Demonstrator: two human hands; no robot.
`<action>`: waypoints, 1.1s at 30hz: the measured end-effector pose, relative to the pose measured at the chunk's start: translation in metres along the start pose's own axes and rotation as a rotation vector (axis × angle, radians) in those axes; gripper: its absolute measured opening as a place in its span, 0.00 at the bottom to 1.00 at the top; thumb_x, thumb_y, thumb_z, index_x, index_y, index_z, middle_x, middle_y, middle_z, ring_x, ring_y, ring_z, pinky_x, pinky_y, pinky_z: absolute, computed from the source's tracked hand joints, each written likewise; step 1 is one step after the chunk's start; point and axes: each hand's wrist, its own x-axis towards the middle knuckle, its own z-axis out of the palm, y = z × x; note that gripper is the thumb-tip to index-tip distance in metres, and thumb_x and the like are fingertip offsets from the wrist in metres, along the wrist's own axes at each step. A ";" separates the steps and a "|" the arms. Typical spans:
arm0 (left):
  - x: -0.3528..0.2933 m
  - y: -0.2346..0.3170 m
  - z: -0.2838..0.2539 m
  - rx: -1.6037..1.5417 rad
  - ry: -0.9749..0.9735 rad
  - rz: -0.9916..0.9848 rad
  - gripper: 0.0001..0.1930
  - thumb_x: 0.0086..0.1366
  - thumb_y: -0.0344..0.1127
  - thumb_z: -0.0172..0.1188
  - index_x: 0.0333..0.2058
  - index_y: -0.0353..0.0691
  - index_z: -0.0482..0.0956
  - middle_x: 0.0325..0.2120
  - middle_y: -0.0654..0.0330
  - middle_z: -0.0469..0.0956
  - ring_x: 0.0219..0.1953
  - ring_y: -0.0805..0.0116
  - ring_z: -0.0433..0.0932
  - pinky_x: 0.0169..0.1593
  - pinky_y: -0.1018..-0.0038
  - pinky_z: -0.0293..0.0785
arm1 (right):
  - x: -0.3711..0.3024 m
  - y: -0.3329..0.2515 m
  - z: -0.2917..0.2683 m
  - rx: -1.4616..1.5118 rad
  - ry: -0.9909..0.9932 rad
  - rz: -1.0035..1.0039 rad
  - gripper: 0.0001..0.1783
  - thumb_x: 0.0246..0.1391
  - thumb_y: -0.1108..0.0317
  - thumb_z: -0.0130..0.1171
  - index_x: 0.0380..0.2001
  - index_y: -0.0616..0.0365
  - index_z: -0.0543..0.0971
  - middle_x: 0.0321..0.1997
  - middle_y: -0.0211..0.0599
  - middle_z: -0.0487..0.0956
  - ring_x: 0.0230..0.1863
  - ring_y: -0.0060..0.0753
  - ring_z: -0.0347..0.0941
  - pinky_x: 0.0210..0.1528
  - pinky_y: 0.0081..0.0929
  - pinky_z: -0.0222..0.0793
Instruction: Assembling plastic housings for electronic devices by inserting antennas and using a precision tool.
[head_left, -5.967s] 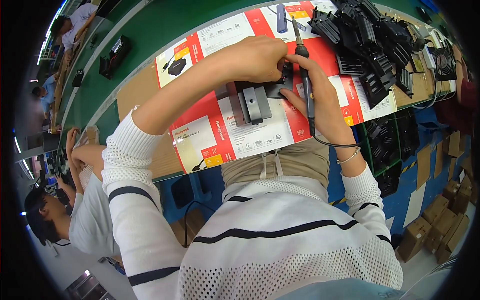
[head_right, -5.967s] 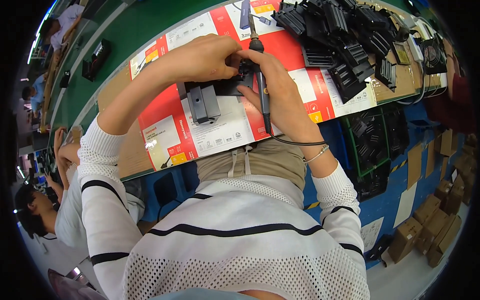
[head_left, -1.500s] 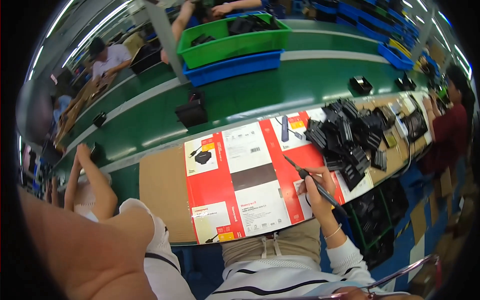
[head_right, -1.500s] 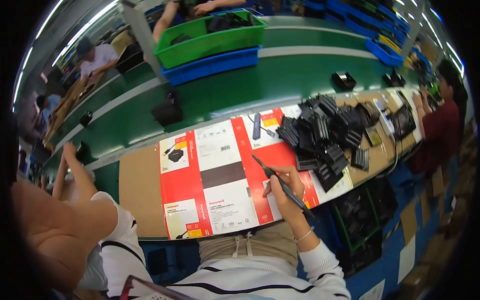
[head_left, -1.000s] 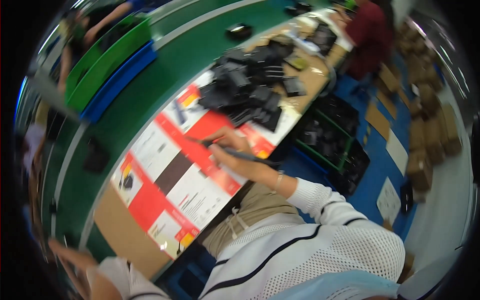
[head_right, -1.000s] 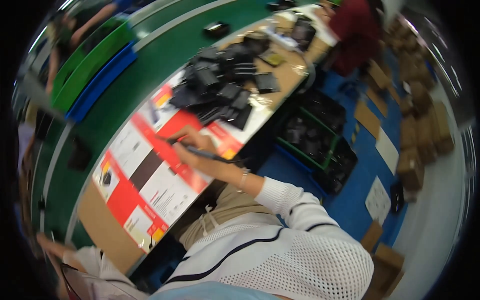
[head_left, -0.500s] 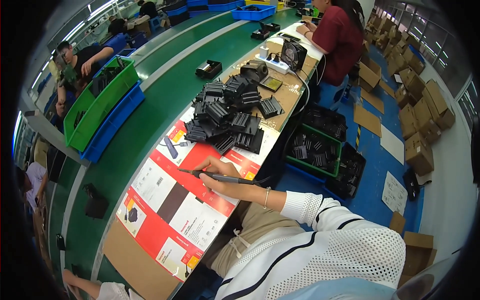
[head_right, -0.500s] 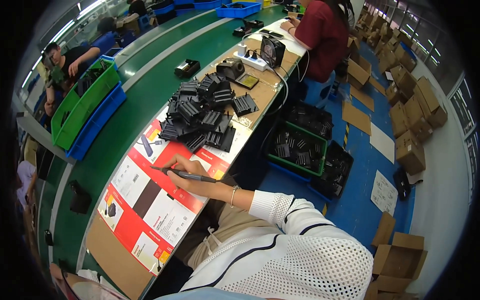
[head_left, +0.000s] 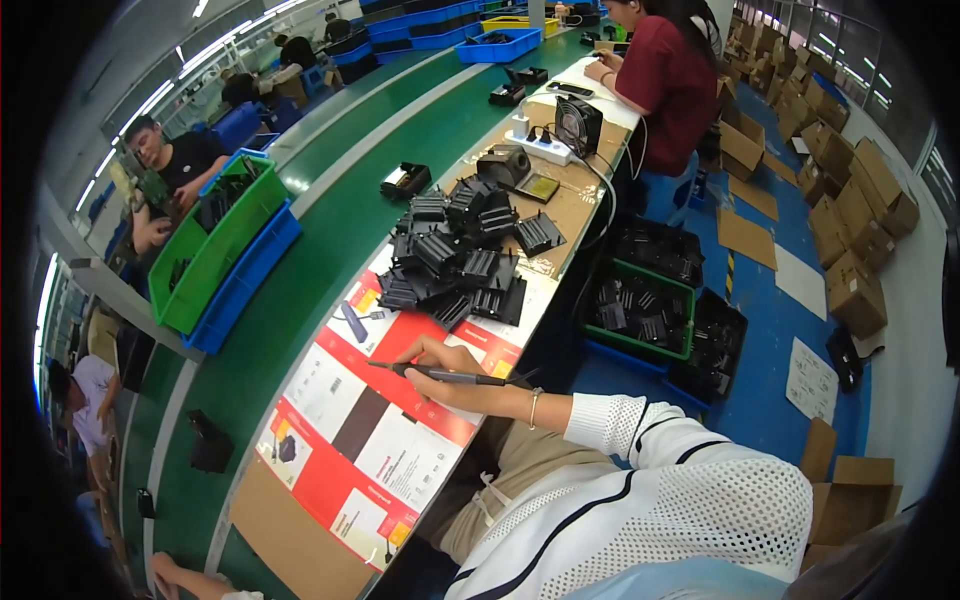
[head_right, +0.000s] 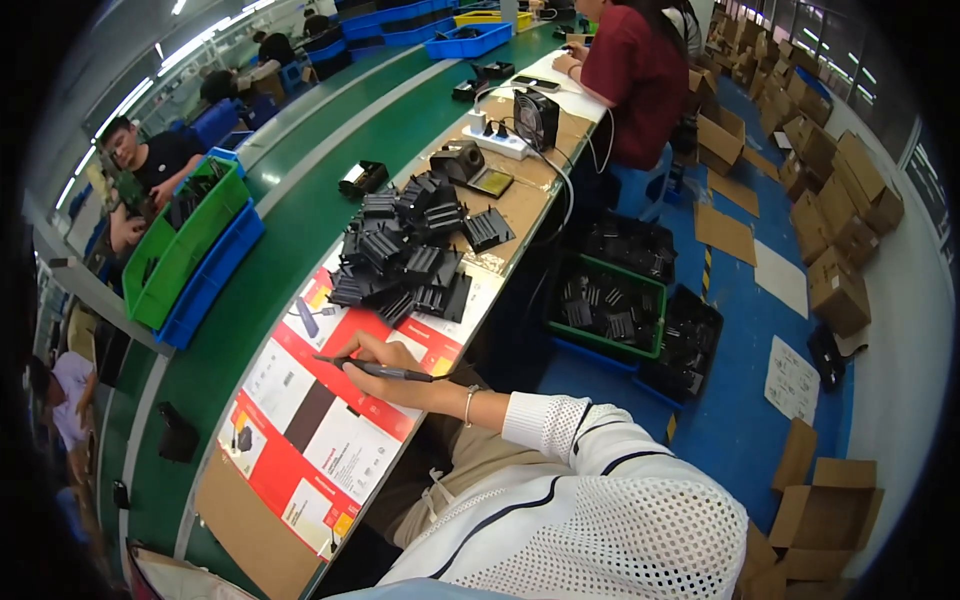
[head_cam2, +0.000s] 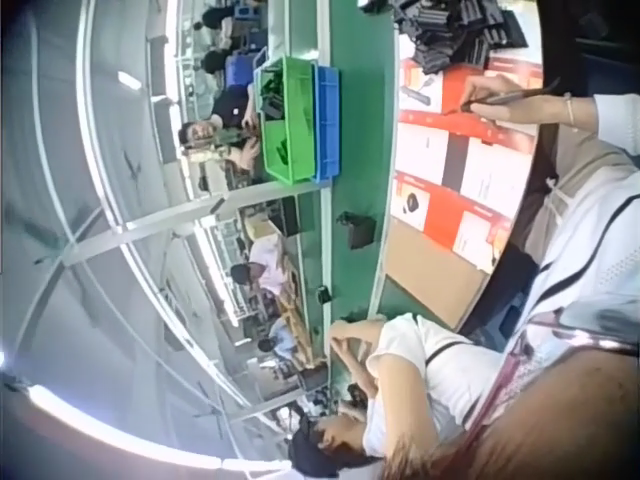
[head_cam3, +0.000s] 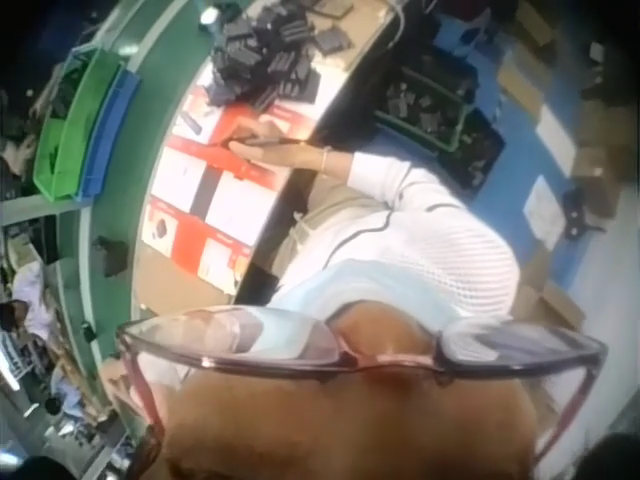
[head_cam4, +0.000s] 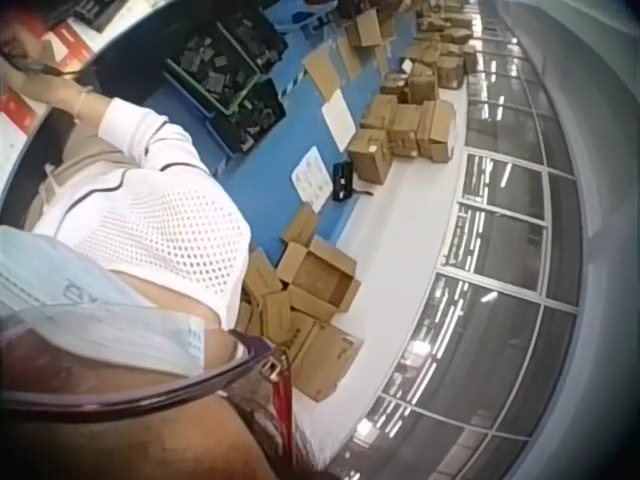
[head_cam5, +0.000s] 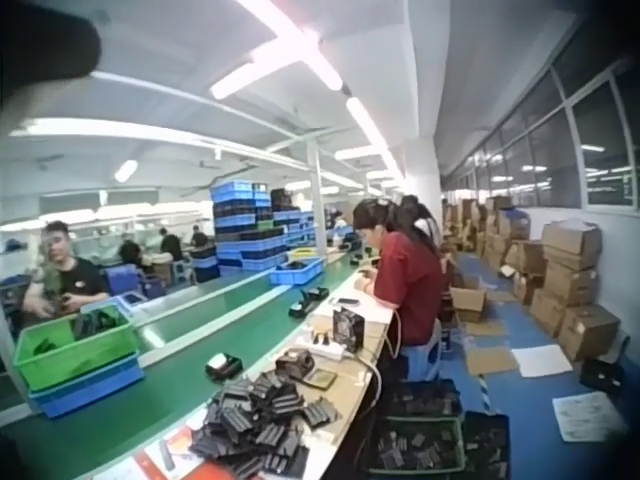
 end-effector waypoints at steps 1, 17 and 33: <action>0.006 -0.005 -0.005 0.028 0.002 -0.029 0.14 0.66 0.35 0.52 0.37 0.48 0.89 0.37 0.56 0.87 0.40 0.57 0.86 0.41 0.58 0.81 | 0.004 0.000 -0.001 0.004 0.007 -0.017 0.09 0.61 0.69 0.56 0.42 0.59 0.73 0.16 0.35 0.78 0.18 0.23 0.75 0.23 0.25 0.64; 0.033 0.045 -0.052 0.058 0.262 0.140 0.06 0.65 0.33 0.57 0.34 0.44 0.83 0.28 0.57 0.79 0.31 0.61 0.80 0.30 0.61 0.74 | 0.000 0.001 -0.002 -0.007 0.047 -0.115 0.11 0.60 0.64 0.57 0.41 0.59 0.74 0.15 0.39 0.73 0.16 0.32 0.71 0.22 0.31 0.60; 0.032 0.196 -0.185 -0.434 0.282 0.841 0.15 0.67 0.37 0.56 0.51 0.41 0.73 0.48 0.54 0.71 0.50 0.60 0.72 0.51 0.63 0.65 | -0.002 0.001 -0.010 -0.078 0.066 -0.210 0.13 0.62 0.62 0.56 0.45 0.57 0.74 0.17 0.40 0.73 0.18 0.33 0.71 0.24 0.29 0.61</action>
